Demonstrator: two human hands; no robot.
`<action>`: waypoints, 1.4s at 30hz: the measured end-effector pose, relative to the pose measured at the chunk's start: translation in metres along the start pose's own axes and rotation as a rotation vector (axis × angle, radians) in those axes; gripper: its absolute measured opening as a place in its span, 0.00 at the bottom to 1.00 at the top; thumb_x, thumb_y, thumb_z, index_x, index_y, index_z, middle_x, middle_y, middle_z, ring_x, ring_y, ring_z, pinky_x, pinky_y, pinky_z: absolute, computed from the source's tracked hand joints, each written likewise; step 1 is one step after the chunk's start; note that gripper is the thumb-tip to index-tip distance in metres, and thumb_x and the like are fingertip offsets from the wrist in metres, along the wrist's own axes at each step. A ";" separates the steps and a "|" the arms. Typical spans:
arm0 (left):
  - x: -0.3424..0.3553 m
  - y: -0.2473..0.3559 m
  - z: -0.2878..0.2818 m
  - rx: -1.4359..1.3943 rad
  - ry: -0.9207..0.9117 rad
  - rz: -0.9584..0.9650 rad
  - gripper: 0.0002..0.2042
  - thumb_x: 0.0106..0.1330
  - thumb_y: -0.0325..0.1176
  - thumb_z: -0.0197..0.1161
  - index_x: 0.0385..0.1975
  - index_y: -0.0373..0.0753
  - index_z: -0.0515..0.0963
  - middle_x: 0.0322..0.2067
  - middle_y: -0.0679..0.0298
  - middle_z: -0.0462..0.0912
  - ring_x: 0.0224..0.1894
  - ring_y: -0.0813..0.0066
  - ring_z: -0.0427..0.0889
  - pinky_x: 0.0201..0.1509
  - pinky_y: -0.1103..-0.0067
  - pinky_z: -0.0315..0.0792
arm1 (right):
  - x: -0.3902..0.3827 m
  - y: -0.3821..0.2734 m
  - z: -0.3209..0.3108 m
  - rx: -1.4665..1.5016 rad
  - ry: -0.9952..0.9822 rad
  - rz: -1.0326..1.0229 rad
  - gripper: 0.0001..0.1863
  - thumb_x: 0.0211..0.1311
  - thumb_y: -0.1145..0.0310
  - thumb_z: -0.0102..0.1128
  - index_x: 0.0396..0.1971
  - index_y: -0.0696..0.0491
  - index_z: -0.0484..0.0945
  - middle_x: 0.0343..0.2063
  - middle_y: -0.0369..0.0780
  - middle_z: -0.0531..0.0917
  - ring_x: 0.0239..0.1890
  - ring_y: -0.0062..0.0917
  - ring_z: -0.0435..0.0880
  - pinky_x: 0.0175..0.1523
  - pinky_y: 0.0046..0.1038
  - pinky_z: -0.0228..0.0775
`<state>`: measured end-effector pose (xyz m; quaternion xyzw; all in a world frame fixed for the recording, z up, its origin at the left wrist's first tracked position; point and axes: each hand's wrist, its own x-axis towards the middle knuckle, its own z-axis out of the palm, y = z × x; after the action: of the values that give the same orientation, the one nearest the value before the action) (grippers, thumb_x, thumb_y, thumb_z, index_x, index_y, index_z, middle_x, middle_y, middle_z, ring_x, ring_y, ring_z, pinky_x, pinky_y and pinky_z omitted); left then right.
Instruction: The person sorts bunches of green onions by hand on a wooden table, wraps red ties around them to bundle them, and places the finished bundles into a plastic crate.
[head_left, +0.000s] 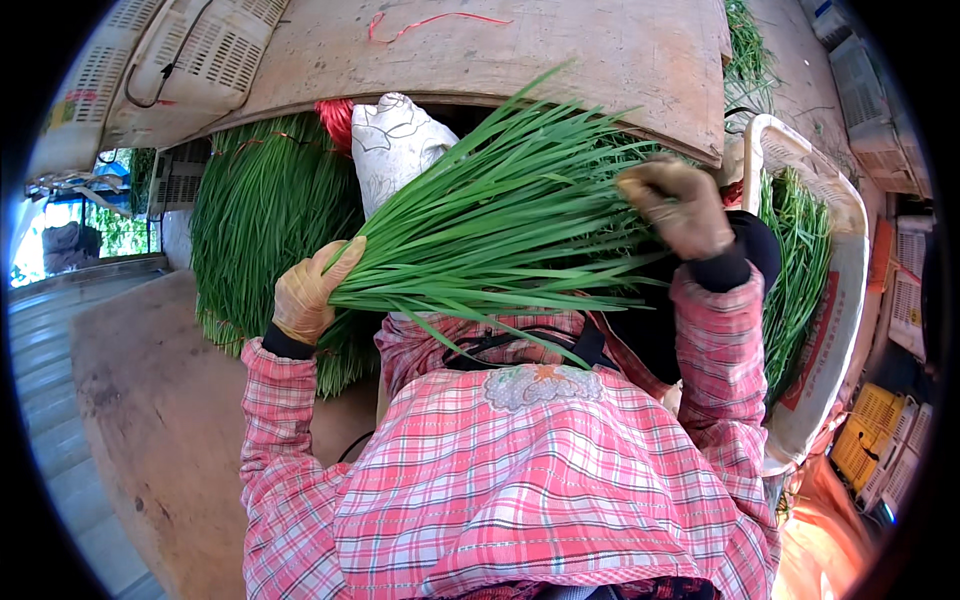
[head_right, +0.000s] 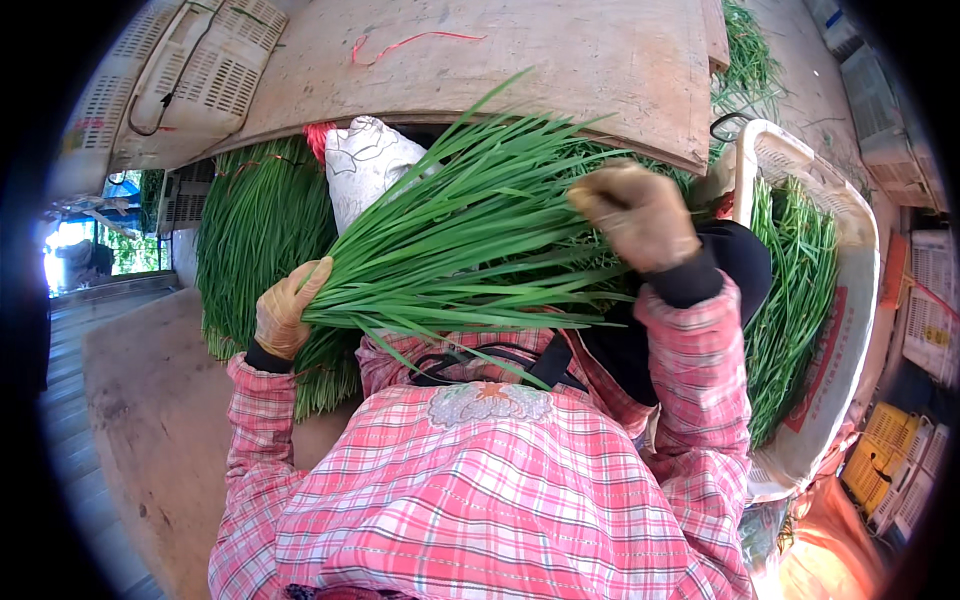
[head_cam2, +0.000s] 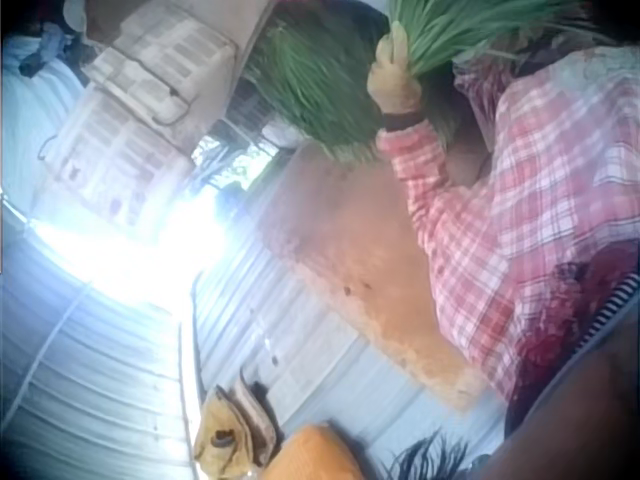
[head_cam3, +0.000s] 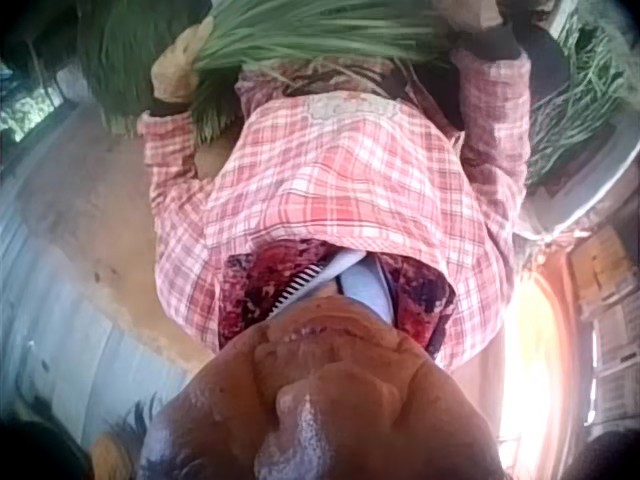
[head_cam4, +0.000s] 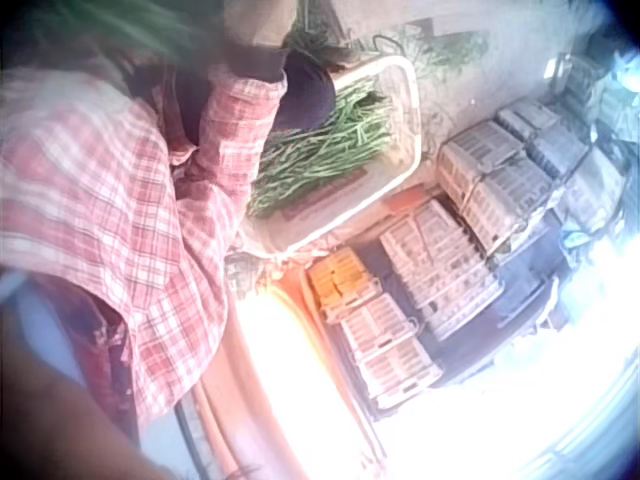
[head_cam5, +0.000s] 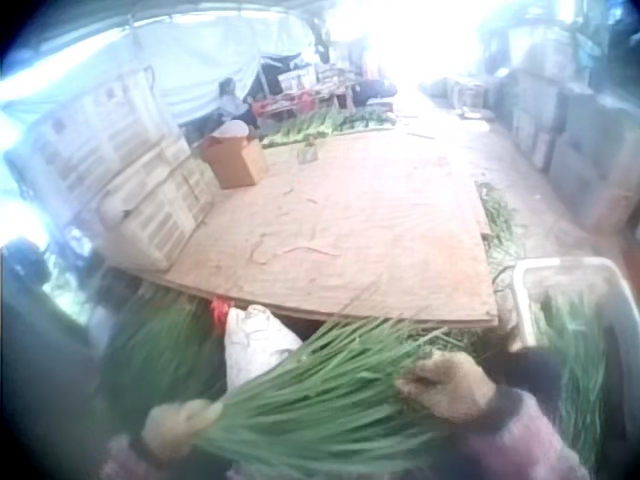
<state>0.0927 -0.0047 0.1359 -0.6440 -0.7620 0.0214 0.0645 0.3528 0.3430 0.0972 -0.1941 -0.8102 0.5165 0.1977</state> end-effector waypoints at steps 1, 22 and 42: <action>0.000 0.000 0.000 -0.008 0.013 0.005 0.34 0.46 0.20 0.55 0.58 0.54 0.65 0.44 0.68 0.75 0.26 0.67 0.74 0.31 0.76 0.71 | 0.005 0.000 0.013 -0.073 -0.098 -0.054 0.06 0.52 0.72 0.61 0.30 0.58 0.79 0.24 0.41 0.78 0.28 0.29 0.76 0.36 0.26 0.69; -0.008 -0.005 0.012 0.310 0.075 0.077 0.35 0.47 0.21 0.53 0.57 0.65 0.66 0.44 0.70 0.76 0.19 0.77 0.65 0.21 0.83 0.66 | 0.017 -0.025 0.056 -0.285 0.207 -0.371 0.09 0.49 0.76 0.60 0.33 0.55 0.77 0.30 0.43 0.80 0.34 0.33 0.81 0.39 0.28 0.73; -0.007 -0.009 0.014 0.179 0.057 0.026 0.32 0.47 0.22 0.52 0.58 0.51 0.65 0.51 0.70 0.73 0.19 0.78 0.66 0.22 0.83 0.65 | 0.026 -0.034 0.141 -0.768 -0.131 -0.509 0.11 0.52 0.63 0.56 0.37 0.42 0.79 0.15 0.37 0.75 0.17 0.32 0.77 0.18 0.33 0.64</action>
<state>0.0835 -0.0127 0.1228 -0.6460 -0.7464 0.0718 0.1432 0.2535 0.2362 0.0768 -0.0153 -0.9755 0.1250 0.1806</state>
